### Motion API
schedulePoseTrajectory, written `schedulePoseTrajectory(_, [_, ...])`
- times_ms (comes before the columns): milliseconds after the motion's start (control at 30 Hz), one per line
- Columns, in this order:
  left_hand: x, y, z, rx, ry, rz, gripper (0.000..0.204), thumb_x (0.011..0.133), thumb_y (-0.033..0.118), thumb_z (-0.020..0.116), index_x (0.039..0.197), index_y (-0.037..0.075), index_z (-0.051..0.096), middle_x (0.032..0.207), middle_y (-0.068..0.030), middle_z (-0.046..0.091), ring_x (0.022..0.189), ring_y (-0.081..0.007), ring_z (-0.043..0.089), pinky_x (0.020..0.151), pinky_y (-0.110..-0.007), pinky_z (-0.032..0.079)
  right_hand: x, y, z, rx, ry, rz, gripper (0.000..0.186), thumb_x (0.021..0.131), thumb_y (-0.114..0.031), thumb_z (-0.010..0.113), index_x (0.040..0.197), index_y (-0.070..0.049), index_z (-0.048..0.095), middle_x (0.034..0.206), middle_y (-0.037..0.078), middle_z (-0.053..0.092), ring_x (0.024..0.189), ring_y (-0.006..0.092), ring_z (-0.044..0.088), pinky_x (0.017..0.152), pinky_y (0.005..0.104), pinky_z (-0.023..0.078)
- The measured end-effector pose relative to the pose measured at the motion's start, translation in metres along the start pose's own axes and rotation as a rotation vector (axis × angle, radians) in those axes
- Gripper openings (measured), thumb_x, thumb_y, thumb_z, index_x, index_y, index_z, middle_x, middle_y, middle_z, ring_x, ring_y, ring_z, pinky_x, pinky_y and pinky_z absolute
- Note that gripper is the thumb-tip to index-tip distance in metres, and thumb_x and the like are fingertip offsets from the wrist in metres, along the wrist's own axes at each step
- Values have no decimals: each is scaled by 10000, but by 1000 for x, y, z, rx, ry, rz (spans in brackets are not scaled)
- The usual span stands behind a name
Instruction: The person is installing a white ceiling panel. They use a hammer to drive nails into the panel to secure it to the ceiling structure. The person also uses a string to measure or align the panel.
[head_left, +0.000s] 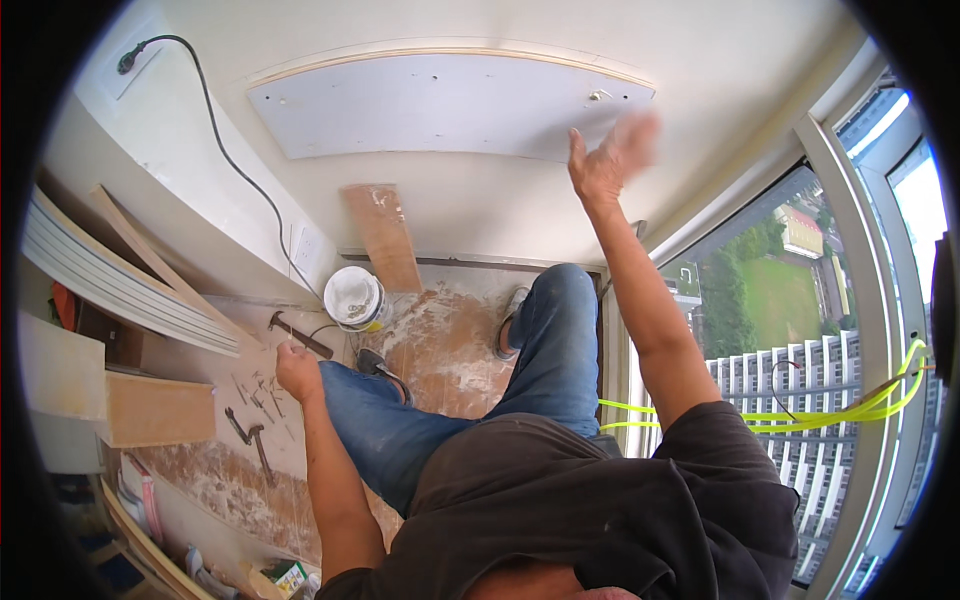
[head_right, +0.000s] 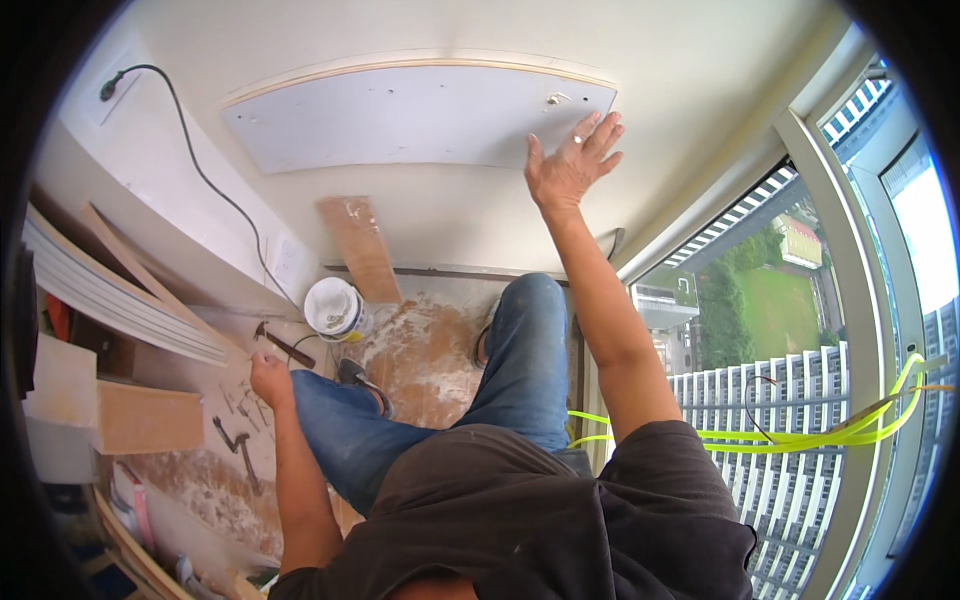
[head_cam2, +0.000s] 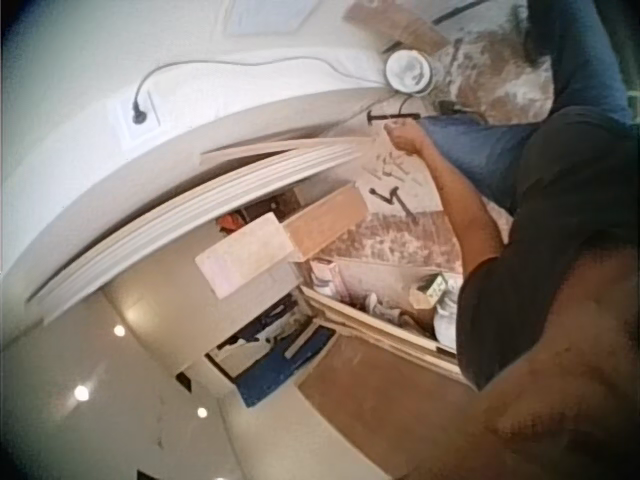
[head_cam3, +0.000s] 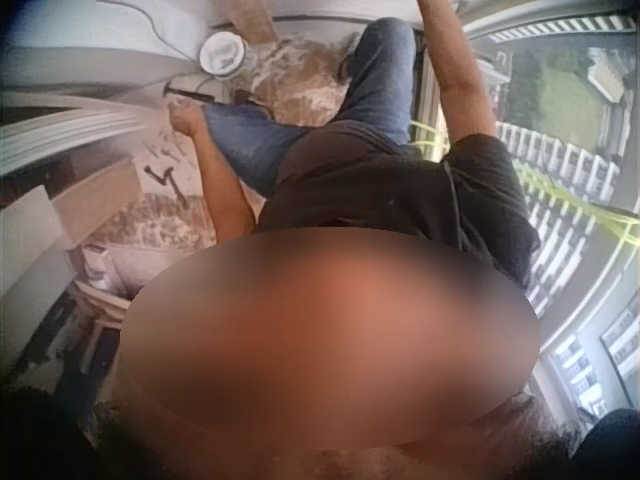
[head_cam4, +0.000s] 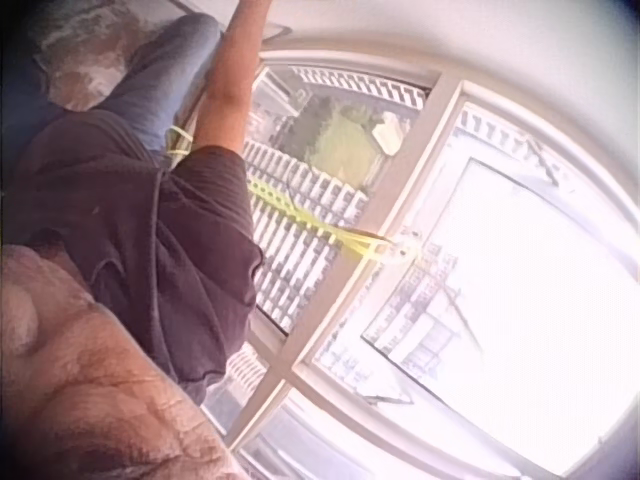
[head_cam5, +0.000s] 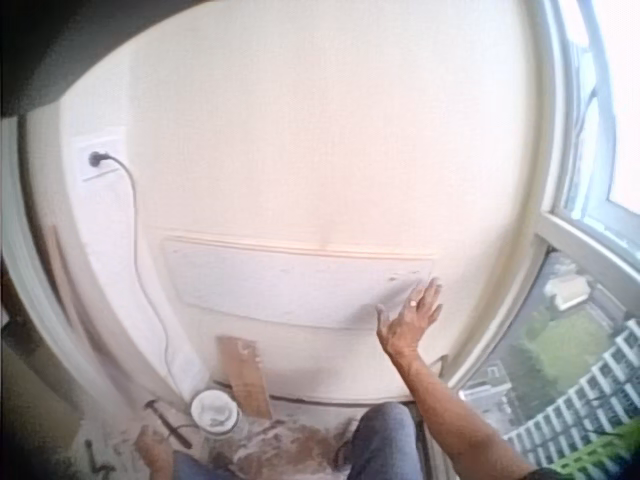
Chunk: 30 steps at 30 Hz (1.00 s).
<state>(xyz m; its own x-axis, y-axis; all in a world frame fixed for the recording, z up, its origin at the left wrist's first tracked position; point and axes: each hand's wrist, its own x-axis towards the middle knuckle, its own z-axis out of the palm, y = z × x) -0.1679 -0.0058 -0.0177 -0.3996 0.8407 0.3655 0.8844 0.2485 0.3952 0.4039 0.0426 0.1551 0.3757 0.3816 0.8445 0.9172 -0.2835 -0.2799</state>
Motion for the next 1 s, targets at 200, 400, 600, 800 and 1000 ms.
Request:
schedulePoseTrajectory(200, [-1,15,-7,-31,-17,5,168,892,156,528,919,61,664,908,-193,703,842,-412,665,743,-510,510,30,-41,6,45,-185,229,1191,703,-359,784,1531,106,65,1599,360,-61,1477,561,-43,1137,710,80])
schedulePoseTrajectory(400, [-1,3,-5,-24,-1,-9,163,895,157,536,925,65,667,917,-186,709,840,-410,670,747,-502,519,33,-60,8,14,-226,292,1186,694,-355,799,1514,137,97,1601,357,-72,1470,579,-33,1145,683,143])
schedulePoseTrajectory(600, [-1,13,-10,-34,-26,-6,170,913,174,549,944,61,672,928,-182,717,850,-401,679,758,-491,527,25,-44,2,6,-233,110,1051,712,-269,751,1521,90,184,1612,337,-13,1435,636,34,1086,682,279])
schedulePoseTrajectory(800, [1,10,-5,-31,-64,2,193,911,184,561,997,63,684,961,-181,722,876,-397,686,775,-486,531,20,-28,2,12,-173,-32,938,730,-204,686,1519,50,247,1611,336,36,1404,676,78,1024,657,392])
schedulePoseTrajectory(1000, [1,10,-9,-30,-68,-26,192,900,189,570,989,63,686,955,-184,720,881,-402,683,780,-486,528,19,-17,-1,6,-197,-71,886,734,-177,667,1531,-50,300,1613,319,78,1386,683,138,994,577,493])
